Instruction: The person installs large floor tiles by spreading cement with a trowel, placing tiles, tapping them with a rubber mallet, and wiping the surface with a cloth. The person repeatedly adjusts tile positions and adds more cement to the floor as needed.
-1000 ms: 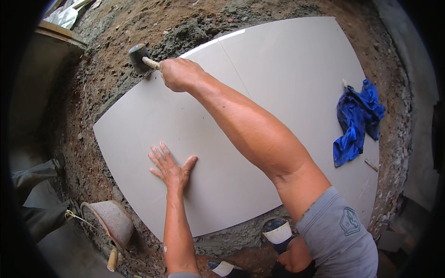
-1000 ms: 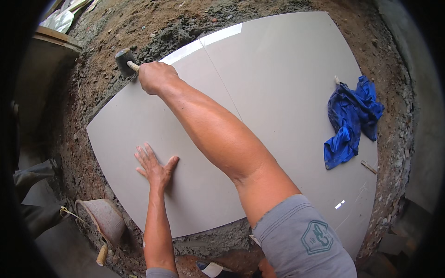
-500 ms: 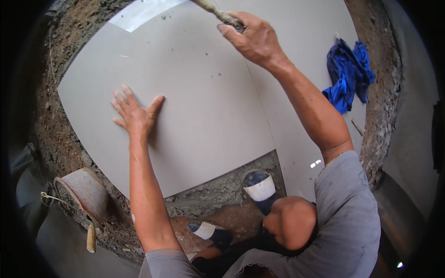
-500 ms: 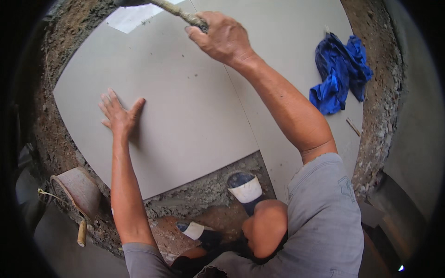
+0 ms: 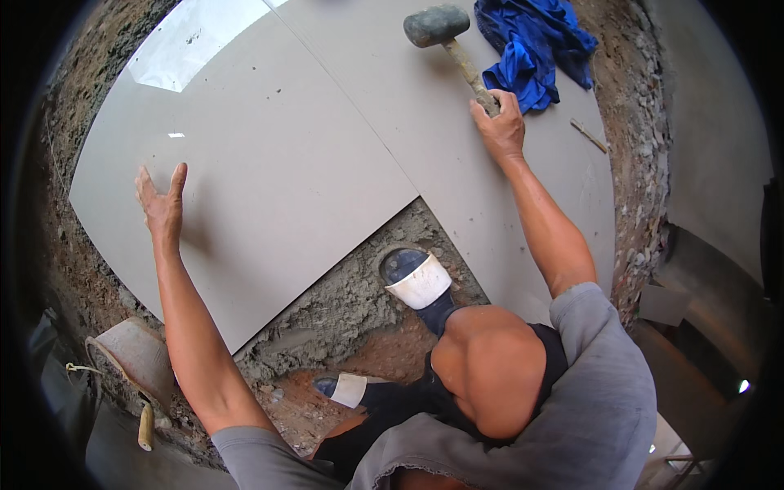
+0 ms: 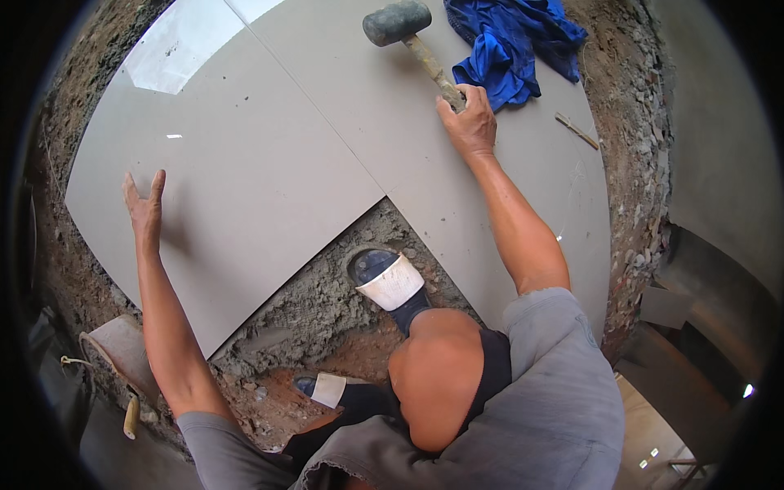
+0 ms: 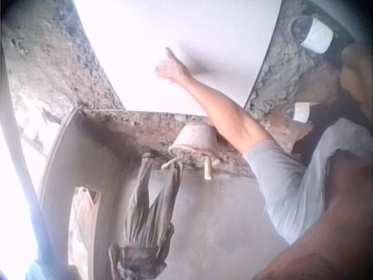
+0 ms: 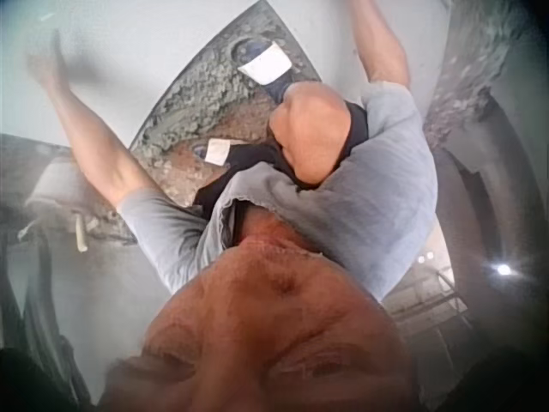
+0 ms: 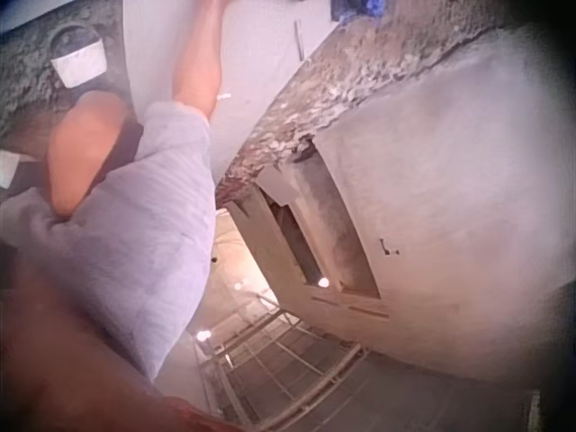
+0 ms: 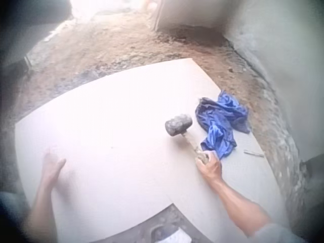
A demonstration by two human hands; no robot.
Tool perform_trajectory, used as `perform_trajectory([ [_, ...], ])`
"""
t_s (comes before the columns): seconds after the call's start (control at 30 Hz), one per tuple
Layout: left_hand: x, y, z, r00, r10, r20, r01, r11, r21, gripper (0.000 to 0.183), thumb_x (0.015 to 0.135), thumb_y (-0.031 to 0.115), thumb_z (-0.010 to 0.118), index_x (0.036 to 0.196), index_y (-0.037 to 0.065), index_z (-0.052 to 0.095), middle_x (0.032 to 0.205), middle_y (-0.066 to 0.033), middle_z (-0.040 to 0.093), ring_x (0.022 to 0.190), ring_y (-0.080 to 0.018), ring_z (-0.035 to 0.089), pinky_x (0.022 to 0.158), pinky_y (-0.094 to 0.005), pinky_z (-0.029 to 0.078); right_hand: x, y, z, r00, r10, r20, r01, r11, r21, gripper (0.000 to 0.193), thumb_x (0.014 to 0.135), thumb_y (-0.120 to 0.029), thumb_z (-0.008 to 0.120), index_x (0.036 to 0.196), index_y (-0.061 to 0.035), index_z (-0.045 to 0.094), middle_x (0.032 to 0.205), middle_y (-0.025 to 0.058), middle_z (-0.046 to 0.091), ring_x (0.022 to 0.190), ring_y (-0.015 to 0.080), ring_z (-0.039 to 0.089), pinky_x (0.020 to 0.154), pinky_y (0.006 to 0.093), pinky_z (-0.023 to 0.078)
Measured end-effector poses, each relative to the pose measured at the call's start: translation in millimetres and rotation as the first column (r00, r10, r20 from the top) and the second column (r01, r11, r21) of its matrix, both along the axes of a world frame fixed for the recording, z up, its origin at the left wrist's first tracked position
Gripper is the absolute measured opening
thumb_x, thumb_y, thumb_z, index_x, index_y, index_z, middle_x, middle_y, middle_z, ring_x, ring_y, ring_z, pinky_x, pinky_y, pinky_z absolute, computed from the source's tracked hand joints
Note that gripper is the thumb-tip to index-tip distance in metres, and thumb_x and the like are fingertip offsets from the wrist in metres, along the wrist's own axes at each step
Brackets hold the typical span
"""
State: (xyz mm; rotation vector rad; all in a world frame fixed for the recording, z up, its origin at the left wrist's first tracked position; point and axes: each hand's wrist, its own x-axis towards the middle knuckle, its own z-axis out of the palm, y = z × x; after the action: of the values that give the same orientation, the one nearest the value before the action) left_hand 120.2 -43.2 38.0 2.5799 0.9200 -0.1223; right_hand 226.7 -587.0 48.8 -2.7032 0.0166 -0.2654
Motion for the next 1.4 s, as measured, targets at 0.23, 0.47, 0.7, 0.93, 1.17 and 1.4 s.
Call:
perform_trajectory([
  [0.23, -188.7, 23.4, 37.0, 0.992, -0.017, -0.123, 0.036, 0.987, 0.155, 0.082, 0.088, 0.055, 0.059, 0.149, 0.009, 0.029, 0.156, -0.0197, 0.02, 0.144, -0.0387, 0.016, 0.113, -0.0556, 0.017, -14.8, -23.7, -29.1, 0.998, -0.027, 0.052, 0.031, 0.996, -0.084, 0.038, 0.08, -0.036, 0.071, 0.1, -0.0051, 0.062, 0.096, 0.0142, 0.06, 0.094, 0.0336, 0.058, 0.083, 0.0442, 0.046],
  [0.47, -429.1, 9.1, 109.9, 0.933, 0.058, -0.355, -0.041, 0.998, 0.056, 0.064, 0.088, 0.041, 0.063, 0.137, 0.003, 0.047, 0.146, -0.0232, 0.039, 0.137, -0.0387, 0.034, 0.111, -0.0455, 0.028, -15.5, -28.4, -29.3, 0.997, -0.028, -0.065, 0.006, 0.952, -0.305, 0.047, 0.087, -0.049, 0.062, 0.114, -0.0104, 0.063, 0.11, 0.0145, 0.062, 0.105, 0.0334, 0.055, 0.09, 0.0441, 0.044],
  [0.7, -477.3, 14.5, 66.3, 0.896, 0.321, -0.306, -0.367, 0.924, -0.107, 0.049, 0.089, 0.039, 0.062, 0.122, 0.003, 0.061, 0.125, -0.0206, 0.058, 0.118, -0.0363, 0.053, 0.1, -0.043, 0.042, -63.2, 51.2, -10.7, 0.866, 0.499, -0.026, -0.449, 0.753, -0.481, 0.052, 0.09, -0.044, 0.059, 0.131, -0.0123, 0.054, 0.138, 0.0139, 0.046, 0.129, 0.031, 0.041, 0.106, 0.0491, 0.03],
  [0.93, -414.0, 37.5, 45.0, 0.97, 0.105, -0.217, -0.13, 0.986, -0.103, 0.056, 0.077, 0.039, 0.076, 0.118, 0.003, 0.061, 0.114, -0.0188, 0.061, 0.109, -0.0366, 0.057, 0.093, -0.043, 0.045, -131.6, 108.8, 4.2, 0.751, 0.598, -0.279, -0.659, 0.654, -0.371, 0.058, 0.088, -0.044, 0.062, 0.135, -0.0127, 0.051, 0.144, 0.0153, 0.04, 0.137, 0.0324, 0.031, 0.114, 0.0528, 0.017],
  [1.17, -408.5, 30.5, 34.0, 0.996, 0.017, -0.09, -0.025, 0.997, -0.077, 0.049, 0.073, 0.029, 0.08, 0.111, 0.003, 0.062, 0.102, -0.0158, 0.061, 0.096, -0.0361, 0.06, 0.082, -0.0428, 0.048, -148.0, 102.4, 14.3, 0.781, 0.551, -0.294, -0.624, 0.717, -0.312, 0.054, 0.09, -0.047, 0.056, 0.134, -0.017, 0.053, 0.146, 0.0088, 0.042, 0.14, 0.0307, 0.029, 0.115, 0.0542, 0.014],
  [1.4, -406.5, 38.3, 35.1, 0.996, -0.065, -0.067, 0.062, 0.997, -0.044, 0.045, 0.073, 0.027, 0.079, 0.112, 0.009, 0.064, 0.101, -0.0116, 0.061, 0.093, -0.0338, 0.06, 0.08, -0.0433, 0.048, -150.5, 101.2, 14.3, 0.776, 0.571, -0.269, -0.631, 0.701, -0.332, 0.054, 0.089, -0.047, 0.057, 0.134, -0.0177, 0.053, 0.143, 0.0082, 0.044, 0.138, 0.0321, 0.032, 0.114, 0.0552, 0.017],
])
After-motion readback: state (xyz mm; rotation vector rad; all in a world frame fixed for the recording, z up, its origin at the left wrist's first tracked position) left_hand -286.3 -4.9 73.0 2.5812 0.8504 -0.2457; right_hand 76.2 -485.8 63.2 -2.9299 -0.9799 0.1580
